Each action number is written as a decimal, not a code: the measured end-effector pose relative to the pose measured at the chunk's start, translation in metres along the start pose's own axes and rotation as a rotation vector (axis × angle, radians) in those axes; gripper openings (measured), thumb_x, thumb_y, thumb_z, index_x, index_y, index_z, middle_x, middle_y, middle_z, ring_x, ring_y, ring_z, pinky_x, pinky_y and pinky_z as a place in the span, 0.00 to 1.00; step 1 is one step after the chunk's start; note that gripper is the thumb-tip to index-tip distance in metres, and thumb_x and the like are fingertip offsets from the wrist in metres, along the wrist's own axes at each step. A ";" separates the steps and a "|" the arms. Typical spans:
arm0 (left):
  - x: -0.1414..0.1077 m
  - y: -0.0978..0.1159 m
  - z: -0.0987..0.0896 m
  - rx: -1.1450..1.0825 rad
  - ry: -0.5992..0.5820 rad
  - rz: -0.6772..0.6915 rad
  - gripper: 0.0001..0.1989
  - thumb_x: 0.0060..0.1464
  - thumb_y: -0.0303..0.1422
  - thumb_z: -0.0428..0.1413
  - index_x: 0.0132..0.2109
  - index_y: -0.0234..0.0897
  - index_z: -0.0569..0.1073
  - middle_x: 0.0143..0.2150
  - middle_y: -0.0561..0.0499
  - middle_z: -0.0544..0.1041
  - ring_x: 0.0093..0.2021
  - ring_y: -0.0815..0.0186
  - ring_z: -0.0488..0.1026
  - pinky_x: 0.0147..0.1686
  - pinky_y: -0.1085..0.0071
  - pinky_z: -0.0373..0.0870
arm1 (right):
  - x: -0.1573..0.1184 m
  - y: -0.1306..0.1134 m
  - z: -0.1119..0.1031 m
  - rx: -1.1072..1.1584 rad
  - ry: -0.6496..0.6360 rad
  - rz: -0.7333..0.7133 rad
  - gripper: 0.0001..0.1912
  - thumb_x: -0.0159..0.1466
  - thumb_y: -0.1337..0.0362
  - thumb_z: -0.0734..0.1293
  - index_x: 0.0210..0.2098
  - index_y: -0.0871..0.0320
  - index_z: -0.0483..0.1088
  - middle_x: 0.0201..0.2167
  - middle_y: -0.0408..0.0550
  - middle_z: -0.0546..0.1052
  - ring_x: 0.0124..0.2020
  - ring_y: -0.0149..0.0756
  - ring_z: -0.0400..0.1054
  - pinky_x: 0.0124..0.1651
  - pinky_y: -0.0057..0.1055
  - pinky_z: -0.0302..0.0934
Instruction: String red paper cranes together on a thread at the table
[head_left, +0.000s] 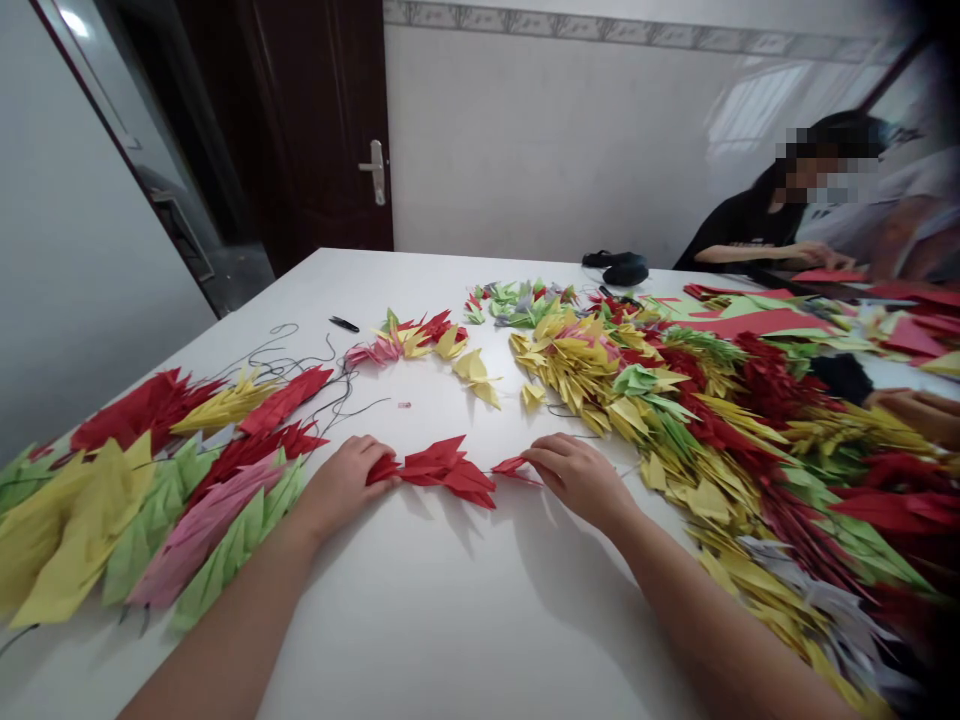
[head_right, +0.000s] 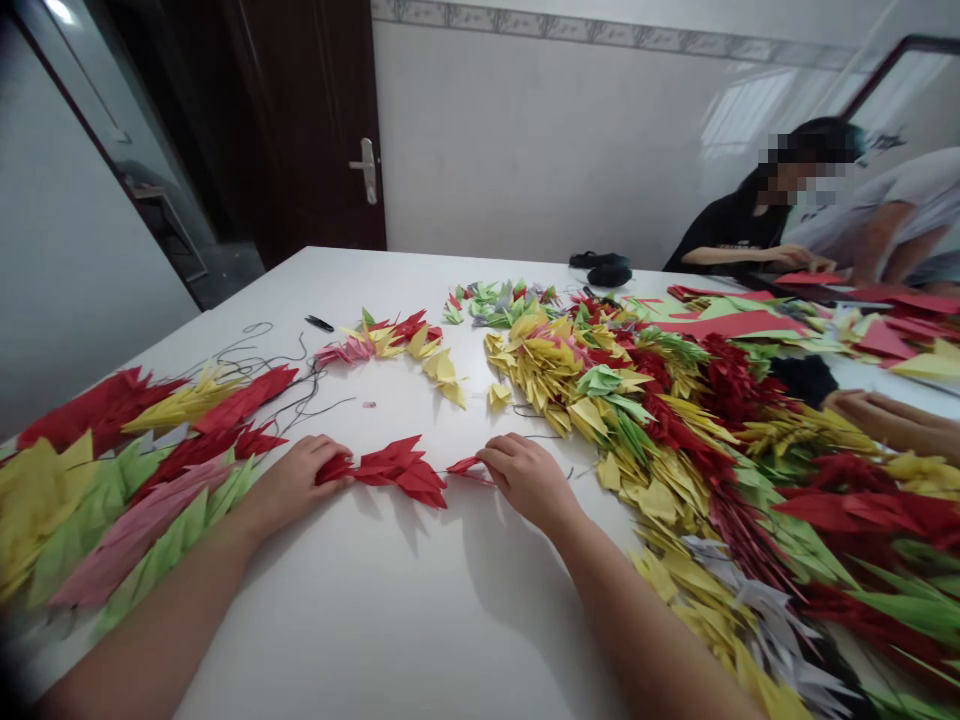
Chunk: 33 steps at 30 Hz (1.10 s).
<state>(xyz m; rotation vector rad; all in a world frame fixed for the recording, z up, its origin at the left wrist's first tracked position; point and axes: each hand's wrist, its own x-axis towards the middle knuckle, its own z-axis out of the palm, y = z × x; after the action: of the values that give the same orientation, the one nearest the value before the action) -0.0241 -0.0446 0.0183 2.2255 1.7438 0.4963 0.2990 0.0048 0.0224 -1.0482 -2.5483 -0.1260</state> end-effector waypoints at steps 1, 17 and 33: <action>0.000 -0.001 0.001 0.004 -0.002 0.005 0.17 0.53 0.45 0.48 0.43 0.38 0.69 0.43 0.48 0.71 0.46 0.60 0.64 0.48 0.63 0.61 | -0.005 0.003 -0.002 -0.040 0.022 -0.011 0.15 0.63 0.69 0.56 0.37 0.56 0.73 0.35 0.51 0.76 0.36 0.36 0.68 0.39 0.33 0.63; 0.007 0.025 0.014 0.044 0.034 0.086 0.18 0.52 0.40 0.51 0.49 0.38 0.69 0.48 0.47 0.71 0.49 0.59 0.66 0.51 0.62 0.58 | -0.027 0.001 -0.007 -0.241 0.010 -0.013 0.14 0.62 0.68 0.55 0.39 0.59 0.72 0.28 0.51 0.74 0.30 0.37 0.64 0.34 0.33 0.59; 0.006 0.019 0.006 -0.082 0.007 0.077 0.16 0.52 0.40 0.51 0.45 0.36 0.70 0.46 0.48 0.73 0.48 0.61 0.67 0.51 0.63 0.60 | 0.011 -0.048 0.018 0.070 -0.058 -0.039 0.12 0.62 0.69 0.57 0.33 0.57 0.71 0.35 0.49 0.74 0.36 0.36 0.66 0.41 0.34 0.59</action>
<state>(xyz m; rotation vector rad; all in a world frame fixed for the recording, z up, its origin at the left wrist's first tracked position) -0.0031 -0.0435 0.0216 2.2424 1.6158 0.5821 0.2531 -0.0182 0.0131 -0.9902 -2.6053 -0.0164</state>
